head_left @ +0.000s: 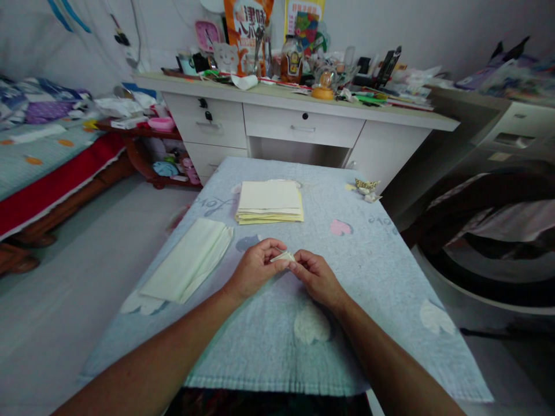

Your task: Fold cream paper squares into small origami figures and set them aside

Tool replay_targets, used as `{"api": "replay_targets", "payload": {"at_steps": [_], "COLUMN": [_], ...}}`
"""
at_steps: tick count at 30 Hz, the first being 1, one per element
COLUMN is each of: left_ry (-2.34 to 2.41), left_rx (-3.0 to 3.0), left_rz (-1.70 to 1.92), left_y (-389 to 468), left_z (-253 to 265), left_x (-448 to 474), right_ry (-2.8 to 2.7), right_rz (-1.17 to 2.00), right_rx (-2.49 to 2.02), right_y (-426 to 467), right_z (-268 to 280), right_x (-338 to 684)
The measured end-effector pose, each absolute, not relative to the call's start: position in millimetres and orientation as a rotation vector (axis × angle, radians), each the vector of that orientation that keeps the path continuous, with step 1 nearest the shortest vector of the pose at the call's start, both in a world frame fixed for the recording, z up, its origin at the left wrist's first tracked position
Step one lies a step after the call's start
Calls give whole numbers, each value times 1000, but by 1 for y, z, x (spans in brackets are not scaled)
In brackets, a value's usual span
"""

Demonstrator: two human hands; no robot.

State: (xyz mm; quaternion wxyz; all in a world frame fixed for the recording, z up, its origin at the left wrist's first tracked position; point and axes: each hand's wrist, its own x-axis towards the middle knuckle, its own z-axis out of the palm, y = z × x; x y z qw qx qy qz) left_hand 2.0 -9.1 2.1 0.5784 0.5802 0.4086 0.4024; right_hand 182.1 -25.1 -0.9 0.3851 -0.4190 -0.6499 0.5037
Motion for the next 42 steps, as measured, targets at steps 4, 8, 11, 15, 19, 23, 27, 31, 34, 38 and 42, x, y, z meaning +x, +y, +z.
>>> {"api": "replay_targets", "payload": {"at_steps": [4, 8, 11, 15, 19, 23, 27, 31, 34, 38, 42], "left_ry": [927, 959, 1005, 1008, 992, 993, 957, 956, 950, 948, 986], "left_rx": [1368, 1438, 1535, 1531, 1482, 1428, 1377, 1343, 1316, 1330, 1466], "left_rz": [920, 981, 998, 1014, 991, 997, 1025, 1030, 1026, 988, 906], "left_y": [-7, -7, -8, -8, -8, -8, -7, -6, -7, -8, -9], "left_z": [5, 7, 8, 8, 7, 6, 4, 3, 3, 3, 2], "left_x": [-2, -7, -9, -9, -9, -9, -9, -9, -8, -7, -7], "right_ry": [-1554, -1492, -1486, -1490, -1511, -1552, -1573, -1581, -1587, -1604, -1664], "right_rz": [1372, 1396, 1402, 1384, 1373, 1349, 1330, 1332, 1329, 1313, 1268], "right_rx": [-1061, -1071, -1071, -1077, -1068, -1065, -1062, -1061, -1068, -1096, -1126], "right_y": [-24, -23, -23, -23, -23, -22, -22, -23, -23, -22, -21], "right_z": [-1, 2, 3, 4, 5, 5, 4, 5, 5, 4, 4], "right_x": [185, 186, 186, 186, 186, 186, 185, 185, 184, 184, 184]}}
